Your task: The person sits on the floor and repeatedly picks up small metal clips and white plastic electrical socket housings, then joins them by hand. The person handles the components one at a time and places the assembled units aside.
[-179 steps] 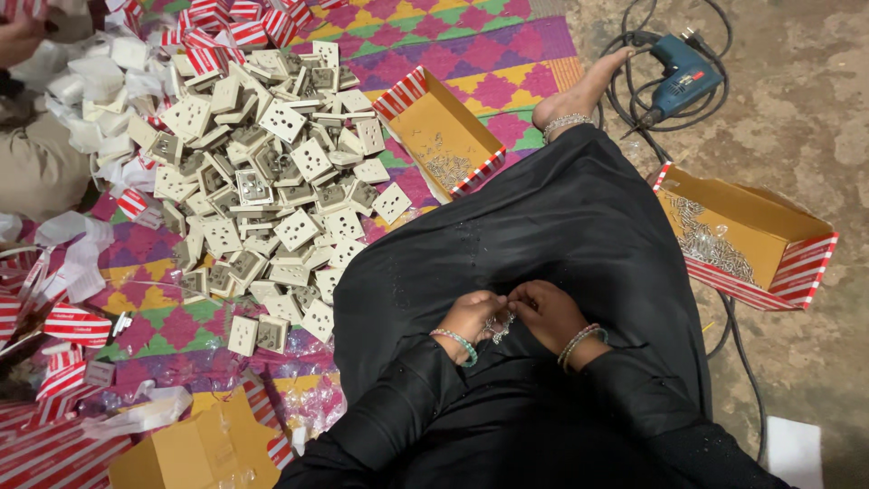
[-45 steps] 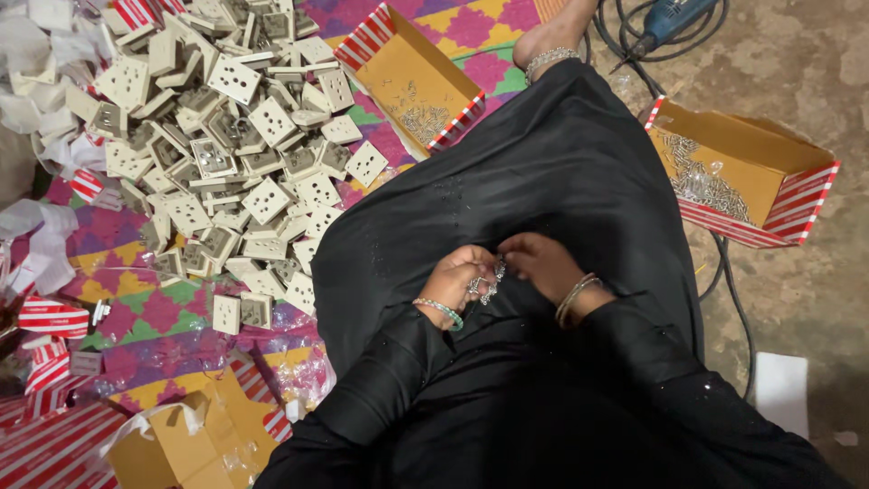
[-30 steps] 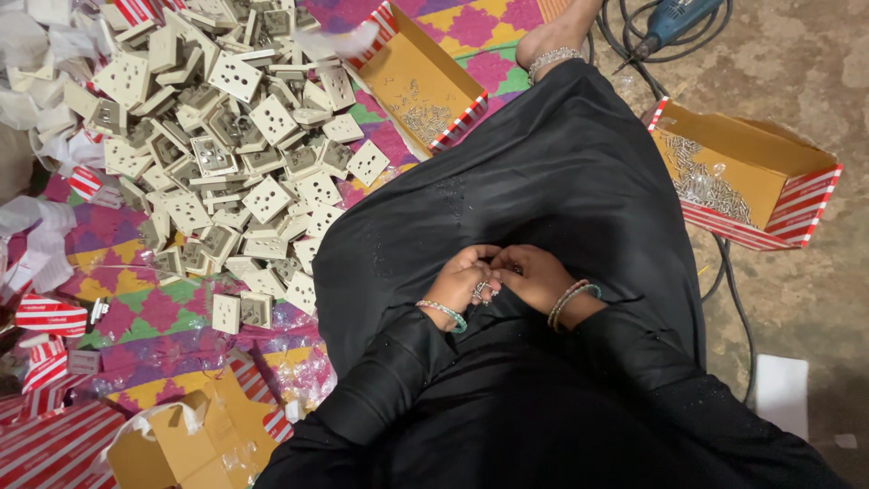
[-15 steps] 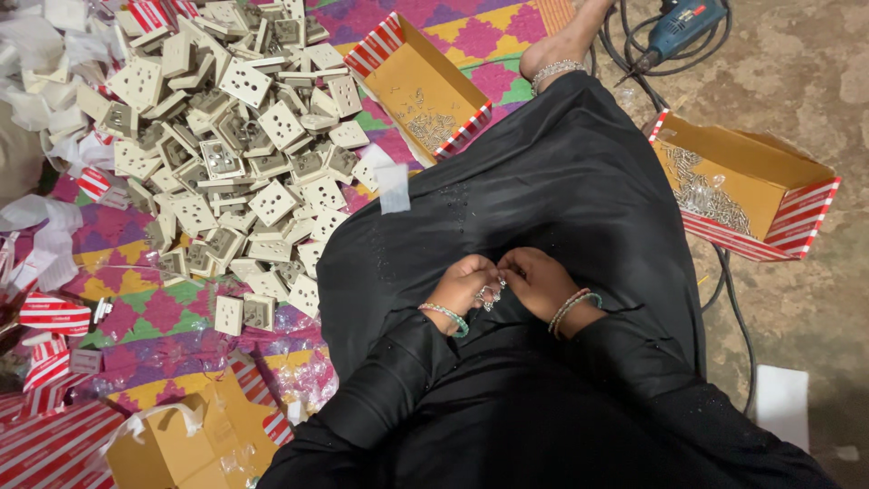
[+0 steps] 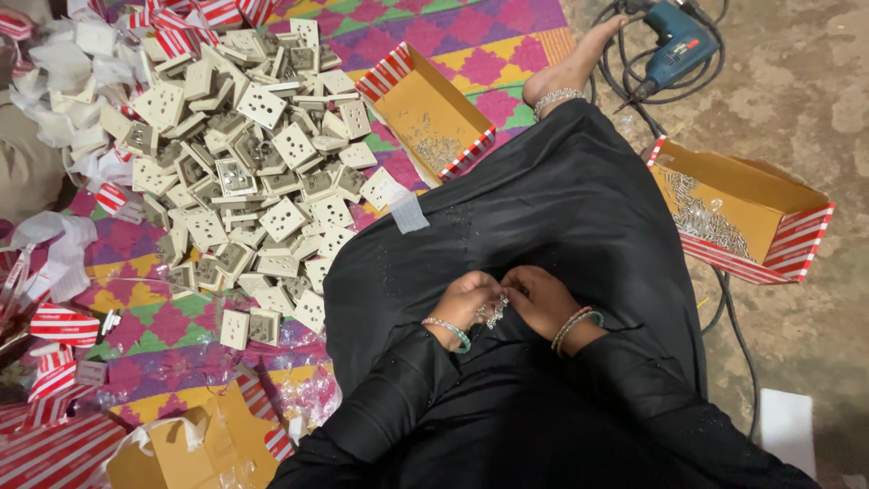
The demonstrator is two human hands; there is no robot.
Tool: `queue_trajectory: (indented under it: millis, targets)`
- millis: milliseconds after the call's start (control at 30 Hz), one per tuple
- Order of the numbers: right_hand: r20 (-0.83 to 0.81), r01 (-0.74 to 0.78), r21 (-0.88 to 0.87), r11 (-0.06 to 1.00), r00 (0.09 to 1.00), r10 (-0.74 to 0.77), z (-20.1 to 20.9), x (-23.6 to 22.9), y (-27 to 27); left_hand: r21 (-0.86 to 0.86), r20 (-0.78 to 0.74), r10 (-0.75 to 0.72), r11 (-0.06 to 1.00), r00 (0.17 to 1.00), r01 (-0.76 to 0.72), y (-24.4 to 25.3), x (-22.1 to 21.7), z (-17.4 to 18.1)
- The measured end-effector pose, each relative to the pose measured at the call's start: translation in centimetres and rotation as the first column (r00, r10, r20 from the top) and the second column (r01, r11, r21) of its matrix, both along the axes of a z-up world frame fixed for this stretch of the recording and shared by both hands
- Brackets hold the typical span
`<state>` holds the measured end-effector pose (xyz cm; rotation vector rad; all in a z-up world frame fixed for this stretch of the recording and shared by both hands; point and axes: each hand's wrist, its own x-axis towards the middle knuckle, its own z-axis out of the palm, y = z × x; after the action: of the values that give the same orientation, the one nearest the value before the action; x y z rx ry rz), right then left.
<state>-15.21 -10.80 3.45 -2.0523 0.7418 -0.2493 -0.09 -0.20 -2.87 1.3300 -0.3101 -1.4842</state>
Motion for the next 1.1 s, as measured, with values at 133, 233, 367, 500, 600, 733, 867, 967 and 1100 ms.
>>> queue_trajectory:
  millis: [133, 233, 367, 500, 600, 733, 867, 967, 1100]
  targets:
    - [-0.126, 0.052, 0.102, 0.993, 0.991, -0.039, 0.5, 0.1, 0.0, 0.032, -0.005, 0.014, 0.999, 1.000, -0.014, 0.0, 0.0, 0.1]
    - [-0.103, 0.044, 0.092, 0.995, 0.994, -0.034, 1.0, 0.1, 0.1, 0.018, 0.015, -0.023, 1.000, 1.000, 0.023, 0.0, 0.0, 0.2]
    - [-0.115, 0.044, 0.124, 0.991, 0.993, -0.030, 1.6, 0.4, 0.2, 0.045, -0.013, -0.003, 0.999, 1.000, 0.004, 0.1, 0.2, 0.4]
    - [-0.183, 0.080, 0.134, 0.988, 0.982, -0.054, 1.6, 0.2, 0.2, 0.009, -0.004, 0.012, 1.000, 1.000, -0.012, 0.1, -0.1, 0.4]
    - [-0.098, 0.036, 0.097, 0.995, 0.995, -0.027, 1.1, 0.1, 0.1, 0.047, -0.008, 0.003, 0.999, 1.000, -0.003, 0.0, -0.1, 0.4]
    - [-0.038, 0.015, 0.030, 0.999, 0.999, -0.014, -0.1, -0.2, 0.0, 0.030, -0.057, 0.079, 0.997, 0.995, -0.077, 0.0, 0.1, 0.6]
    - [-0.064, 0.109, 0.023, 0.994, 0.992, -0.108, -0.5, 0.0, -0.2, 0.071, 0.054, -0.023, 0.997, 0.998, 0.019, 0.1, 0.0, 1.3]
    - [-0.066, 0.131, 0.013, 0.991, 0.989, -0.130, -0.4, 0.0, -0.1, -0.029, 0.046, 0.027, 0.999, 0.999, -0.026, 0.3, -0.1, 1.6]
    - [-0.130, 0.207, 0.092, 0.974, 0.972, -0.194, 0.2, 0.3, -0.3, 0.044, 0.065, -0.012, 0.999, 0.998, 0.009, 0.0, 0.1, 1.6]
